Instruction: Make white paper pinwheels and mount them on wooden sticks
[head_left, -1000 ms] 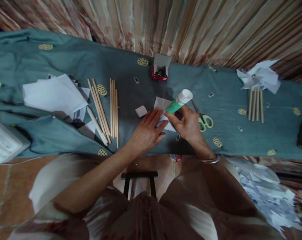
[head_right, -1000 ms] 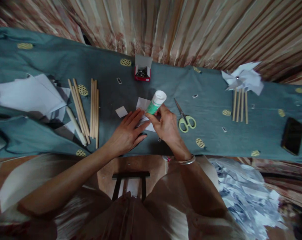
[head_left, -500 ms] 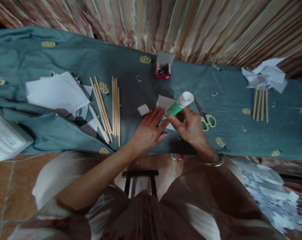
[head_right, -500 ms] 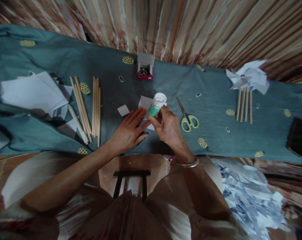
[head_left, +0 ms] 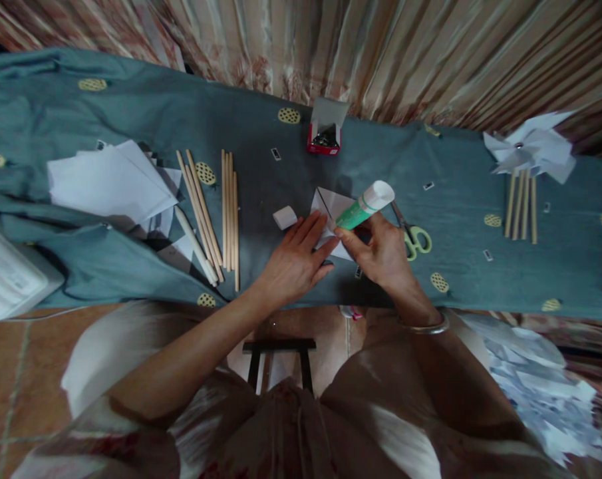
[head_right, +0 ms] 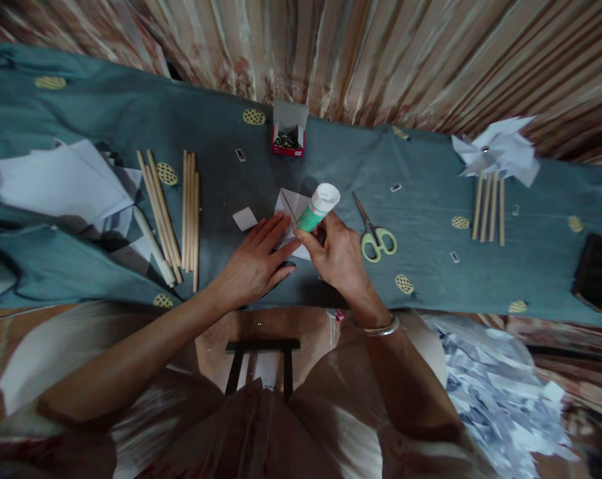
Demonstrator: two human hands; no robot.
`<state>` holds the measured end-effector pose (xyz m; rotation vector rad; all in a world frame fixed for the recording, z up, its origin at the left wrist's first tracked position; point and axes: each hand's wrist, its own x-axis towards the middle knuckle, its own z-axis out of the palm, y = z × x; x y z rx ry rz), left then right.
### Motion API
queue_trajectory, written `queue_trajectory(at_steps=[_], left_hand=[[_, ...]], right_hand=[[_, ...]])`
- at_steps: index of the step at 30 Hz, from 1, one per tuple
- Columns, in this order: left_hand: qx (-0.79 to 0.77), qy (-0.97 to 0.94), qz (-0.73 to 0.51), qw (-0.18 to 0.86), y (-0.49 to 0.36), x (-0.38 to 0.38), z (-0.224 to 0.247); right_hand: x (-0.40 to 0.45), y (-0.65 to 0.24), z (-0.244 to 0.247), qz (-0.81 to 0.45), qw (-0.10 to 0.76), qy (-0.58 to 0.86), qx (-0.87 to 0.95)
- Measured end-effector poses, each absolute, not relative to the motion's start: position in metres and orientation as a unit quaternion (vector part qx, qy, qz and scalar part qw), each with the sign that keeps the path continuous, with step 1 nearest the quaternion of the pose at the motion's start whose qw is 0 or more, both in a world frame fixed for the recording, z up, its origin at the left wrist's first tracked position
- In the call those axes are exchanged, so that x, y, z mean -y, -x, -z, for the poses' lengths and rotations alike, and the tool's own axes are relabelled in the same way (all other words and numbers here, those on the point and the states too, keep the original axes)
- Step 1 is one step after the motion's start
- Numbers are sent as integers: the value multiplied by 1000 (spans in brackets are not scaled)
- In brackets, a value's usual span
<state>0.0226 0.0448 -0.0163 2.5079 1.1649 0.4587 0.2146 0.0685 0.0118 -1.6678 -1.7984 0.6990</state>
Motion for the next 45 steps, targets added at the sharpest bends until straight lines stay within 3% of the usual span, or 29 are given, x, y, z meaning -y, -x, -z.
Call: queue_trajectory(at_steps=[5,10,28,45], left_hand=[[-410,-883,-163,163,-23,-45,16],[-410,-885,-153,160,-24,-45,12],[-408,-884,-159,164,-24,-45,12],[-405,-886,-167,152,-24,-44,15]], right_hand=[[-75,-221,1,-369,374,591,612],[-80,-221,9,-386,422,587,573],[-78,-210,-8,-193,320,638,673],[-74,-215,-11,-207,300,649,668]])
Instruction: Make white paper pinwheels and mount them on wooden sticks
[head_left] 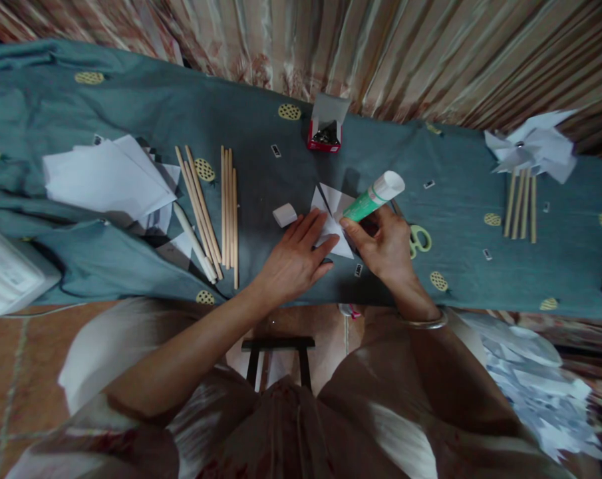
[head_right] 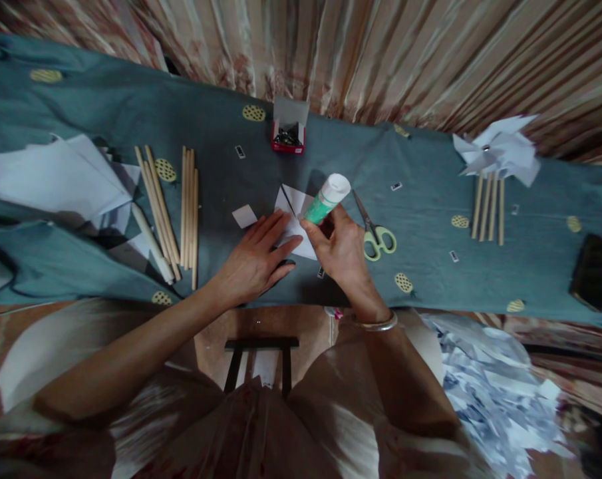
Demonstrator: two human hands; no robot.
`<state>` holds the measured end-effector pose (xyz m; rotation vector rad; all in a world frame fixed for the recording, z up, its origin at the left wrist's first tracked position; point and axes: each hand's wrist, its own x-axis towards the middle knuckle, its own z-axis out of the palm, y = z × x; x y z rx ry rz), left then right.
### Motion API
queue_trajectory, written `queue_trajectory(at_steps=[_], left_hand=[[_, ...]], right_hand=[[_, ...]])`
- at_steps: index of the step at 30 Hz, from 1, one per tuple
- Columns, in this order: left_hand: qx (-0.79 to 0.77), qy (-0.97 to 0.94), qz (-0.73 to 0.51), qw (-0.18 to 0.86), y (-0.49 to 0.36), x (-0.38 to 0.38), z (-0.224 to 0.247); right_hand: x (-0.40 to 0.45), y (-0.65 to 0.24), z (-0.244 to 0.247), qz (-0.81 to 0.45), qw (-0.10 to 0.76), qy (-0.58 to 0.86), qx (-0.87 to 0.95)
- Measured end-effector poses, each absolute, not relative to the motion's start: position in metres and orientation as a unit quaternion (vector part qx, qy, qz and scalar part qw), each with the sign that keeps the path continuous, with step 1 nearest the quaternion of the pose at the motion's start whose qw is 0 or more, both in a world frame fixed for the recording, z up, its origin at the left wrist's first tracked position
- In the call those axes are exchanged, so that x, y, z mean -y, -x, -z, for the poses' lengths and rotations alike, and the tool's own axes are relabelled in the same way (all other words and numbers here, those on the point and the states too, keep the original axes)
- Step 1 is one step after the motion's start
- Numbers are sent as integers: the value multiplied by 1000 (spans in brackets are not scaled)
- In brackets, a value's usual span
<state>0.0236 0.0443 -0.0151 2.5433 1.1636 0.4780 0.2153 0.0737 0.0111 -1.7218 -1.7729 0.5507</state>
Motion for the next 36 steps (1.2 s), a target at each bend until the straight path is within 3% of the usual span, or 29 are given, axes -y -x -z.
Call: queue_trajectory(at_steps=[36], left_hand=[[-405,-885,-168,153,-23,-44,15]], right_hand=[[-63,-215,-11,-242,300,634,670]])
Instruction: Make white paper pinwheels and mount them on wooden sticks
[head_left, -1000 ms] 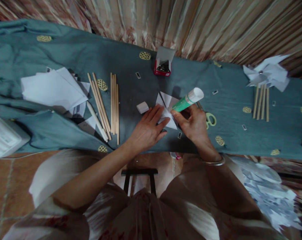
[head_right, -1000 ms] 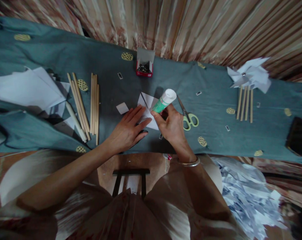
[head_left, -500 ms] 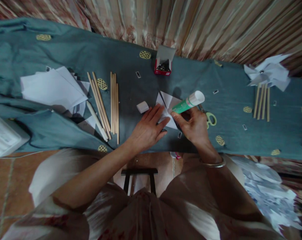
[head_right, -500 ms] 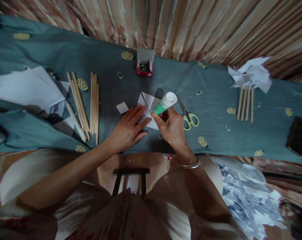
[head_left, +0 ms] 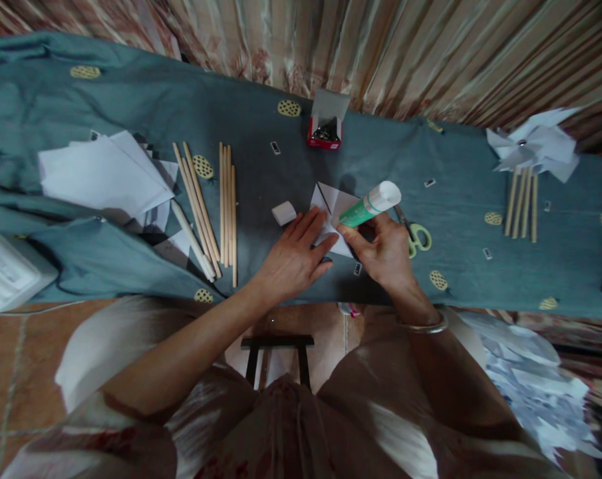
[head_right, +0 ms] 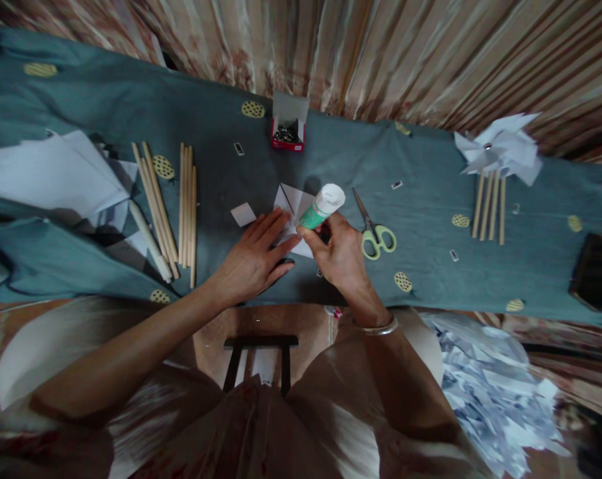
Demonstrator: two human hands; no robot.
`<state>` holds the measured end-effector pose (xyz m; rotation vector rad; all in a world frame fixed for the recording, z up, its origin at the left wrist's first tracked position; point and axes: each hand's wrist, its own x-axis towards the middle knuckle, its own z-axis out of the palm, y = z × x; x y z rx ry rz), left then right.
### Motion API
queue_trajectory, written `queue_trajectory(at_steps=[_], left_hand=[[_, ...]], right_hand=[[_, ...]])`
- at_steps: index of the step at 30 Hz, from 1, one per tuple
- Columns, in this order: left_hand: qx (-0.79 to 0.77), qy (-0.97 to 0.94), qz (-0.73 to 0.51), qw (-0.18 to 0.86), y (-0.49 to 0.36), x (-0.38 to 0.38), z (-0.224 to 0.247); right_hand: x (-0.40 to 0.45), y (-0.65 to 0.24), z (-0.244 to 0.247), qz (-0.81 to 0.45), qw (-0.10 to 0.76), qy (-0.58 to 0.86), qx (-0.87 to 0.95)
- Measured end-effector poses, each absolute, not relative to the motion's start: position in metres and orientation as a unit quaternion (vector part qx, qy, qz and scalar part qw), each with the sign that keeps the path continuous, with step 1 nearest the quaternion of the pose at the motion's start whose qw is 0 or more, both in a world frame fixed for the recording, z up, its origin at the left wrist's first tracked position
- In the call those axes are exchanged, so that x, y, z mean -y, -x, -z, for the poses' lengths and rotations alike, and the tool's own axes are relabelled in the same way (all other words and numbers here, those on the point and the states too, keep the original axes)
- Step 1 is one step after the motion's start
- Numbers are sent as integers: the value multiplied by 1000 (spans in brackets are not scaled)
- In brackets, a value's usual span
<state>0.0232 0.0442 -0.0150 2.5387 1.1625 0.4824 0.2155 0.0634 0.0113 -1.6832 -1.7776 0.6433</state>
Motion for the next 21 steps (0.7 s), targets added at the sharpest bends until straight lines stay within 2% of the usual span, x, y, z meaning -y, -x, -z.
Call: queue_trajectory(at_steps=[21], left_hand=[[-403,-888,-156,155,-23,-45,13]], right_hand=[[-73,-205,-12,-202,285,621,702]])
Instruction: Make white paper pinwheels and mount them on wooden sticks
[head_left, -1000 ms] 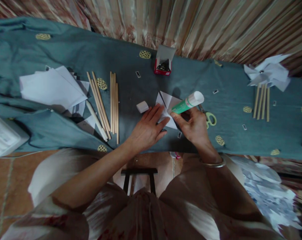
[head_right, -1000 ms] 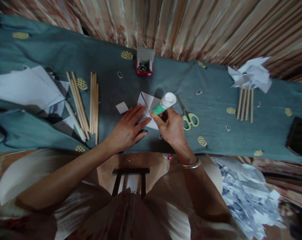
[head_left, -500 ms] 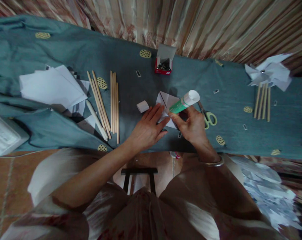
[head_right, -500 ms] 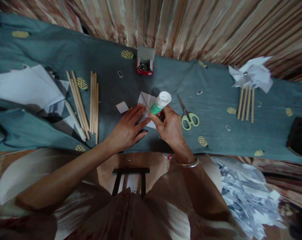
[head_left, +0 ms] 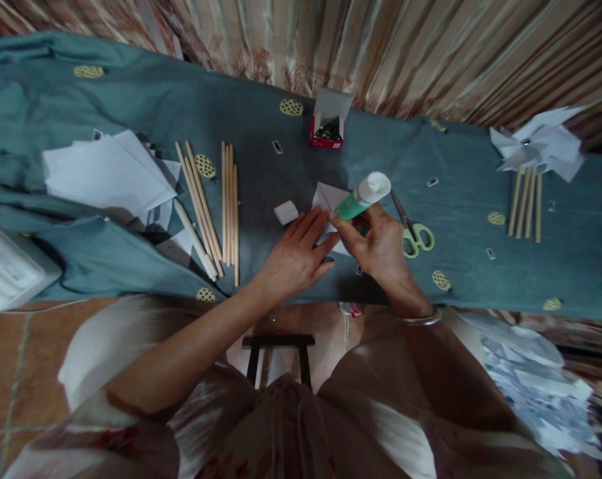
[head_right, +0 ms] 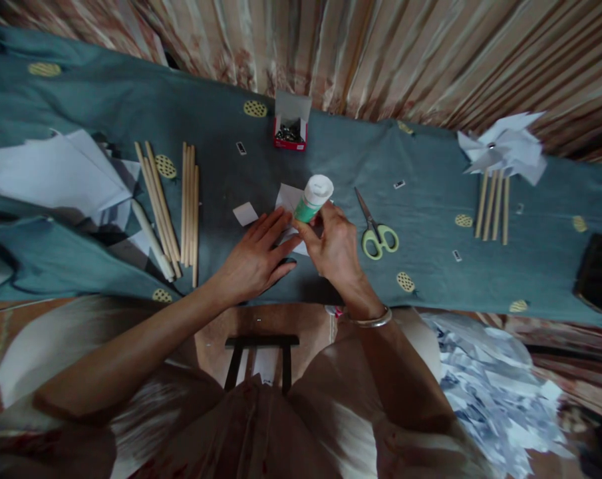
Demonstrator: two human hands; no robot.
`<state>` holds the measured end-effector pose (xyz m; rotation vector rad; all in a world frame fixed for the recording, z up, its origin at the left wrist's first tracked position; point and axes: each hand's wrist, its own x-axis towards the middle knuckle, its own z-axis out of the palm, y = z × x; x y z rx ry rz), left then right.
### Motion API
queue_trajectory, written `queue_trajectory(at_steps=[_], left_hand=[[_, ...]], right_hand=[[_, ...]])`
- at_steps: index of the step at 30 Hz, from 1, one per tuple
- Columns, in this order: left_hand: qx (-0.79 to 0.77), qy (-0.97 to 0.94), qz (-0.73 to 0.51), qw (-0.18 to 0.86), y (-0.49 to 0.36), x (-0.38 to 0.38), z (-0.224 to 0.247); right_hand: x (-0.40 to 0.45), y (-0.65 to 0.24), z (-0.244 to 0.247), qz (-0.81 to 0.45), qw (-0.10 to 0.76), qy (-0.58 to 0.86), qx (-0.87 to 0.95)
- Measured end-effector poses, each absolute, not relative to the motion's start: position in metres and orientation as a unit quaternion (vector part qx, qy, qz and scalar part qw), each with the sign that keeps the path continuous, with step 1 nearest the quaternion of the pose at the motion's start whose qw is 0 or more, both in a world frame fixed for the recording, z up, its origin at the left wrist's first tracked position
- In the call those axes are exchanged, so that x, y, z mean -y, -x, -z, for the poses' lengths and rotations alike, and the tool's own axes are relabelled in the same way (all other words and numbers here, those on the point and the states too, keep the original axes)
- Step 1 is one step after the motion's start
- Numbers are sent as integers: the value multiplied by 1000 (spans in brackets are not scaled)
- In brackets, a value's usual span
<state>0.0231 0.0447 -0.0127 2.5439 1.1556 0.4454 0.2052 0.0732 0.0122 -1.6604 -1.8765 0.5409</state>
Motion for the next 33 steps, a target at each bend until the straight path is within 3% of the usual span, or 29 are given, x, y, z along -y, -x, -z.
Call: queue_trajectory(at_steps=[33], left_hand=[[-409,-882,-165,164,-23,-44,14]], right_hand=[[-66,-218,-15,-203,295,648,672]])
